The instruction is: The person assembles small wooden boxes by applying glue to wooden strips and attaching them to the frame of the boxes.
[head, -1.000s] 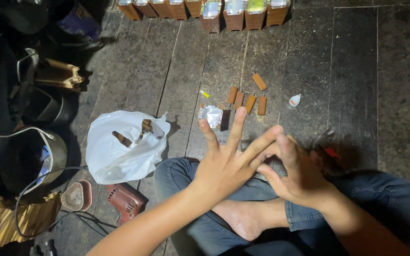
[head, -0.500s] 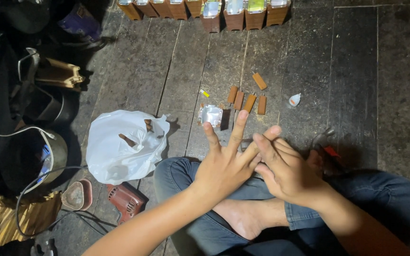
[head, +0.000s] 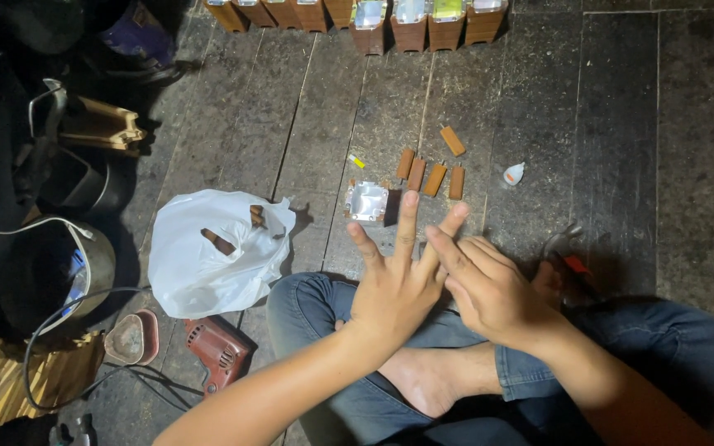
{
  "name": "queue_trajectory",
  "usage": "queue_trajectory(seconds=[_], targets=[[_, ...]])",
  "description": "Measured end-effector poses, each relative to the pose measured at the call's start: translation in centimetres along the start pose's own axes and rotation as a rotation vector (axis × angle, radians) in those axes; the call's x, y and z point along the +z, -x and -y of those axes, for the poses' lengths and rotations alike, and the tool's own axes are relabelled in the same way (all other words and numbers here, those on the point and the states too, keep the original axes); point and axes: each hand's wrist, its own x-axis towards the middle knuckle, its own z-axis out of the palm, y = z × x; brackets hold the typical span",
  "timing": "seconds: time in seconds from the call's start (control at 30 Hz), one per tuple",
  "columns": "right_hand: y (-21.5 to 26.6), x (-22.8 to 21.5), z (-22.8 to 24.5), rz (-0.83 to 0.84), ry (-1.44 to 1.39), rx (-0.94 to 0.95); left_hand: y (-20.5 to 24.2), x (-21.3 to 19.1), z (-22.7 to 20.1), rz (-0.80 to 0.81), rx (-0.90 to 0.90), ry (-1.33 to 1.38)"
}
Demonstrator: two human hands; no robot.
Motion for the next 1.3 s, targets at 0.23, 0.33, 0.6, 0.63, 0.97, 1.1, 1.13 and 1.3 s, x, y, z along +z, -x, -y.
queue_trajectory(seconds=[0.23, 0.33, 0.6, 0.63, 0.97, 1.1, 1.13, 1.3], targets=[[-0.8, -0.1, 1.1, -0.037, -0.112, 0.041, -0.1, -0.2, 0.2, -0.010, -0.014, -0.034], [0.4, 0.5, 0.0, -0.050, -0.052, 0.015, -0.3, -0.3, 0.4, -0.004, -0.013, -0.009], [1.9, 0.8, -1.1, -0.012, -0.082, 0.058, 0.0, 0.0, 0.0, -0.002, 0.005, 0.022], [1.7, 0.7, -1.0, -0.013, -0.082, 0.059, 0.0, 0.0, 0.0, -0.002, 0.006, 0.023], [1.2, 0.2, -0.9, 0.002, -0.105, 0.052, -0.2, -0.2, 0.4, -0.032, 0.004, 0.068], [0.9, -0.1, -0.5, 0.022, -0.109, 0.065, 0.0, -0.3, 0.6, -0.011, 0.006, 0.110], [1.3, 0.2, -0.8, 0.024, -0.110, 0.063, 0.1, -0.3, 0.7, -0.011, 0.004, 0.108], [1.6, 0.7, -1.1, 0.003, -0.114, 0.052, 0.3, 0.0, 0.6, -0.014, 0.012, 0.112]])
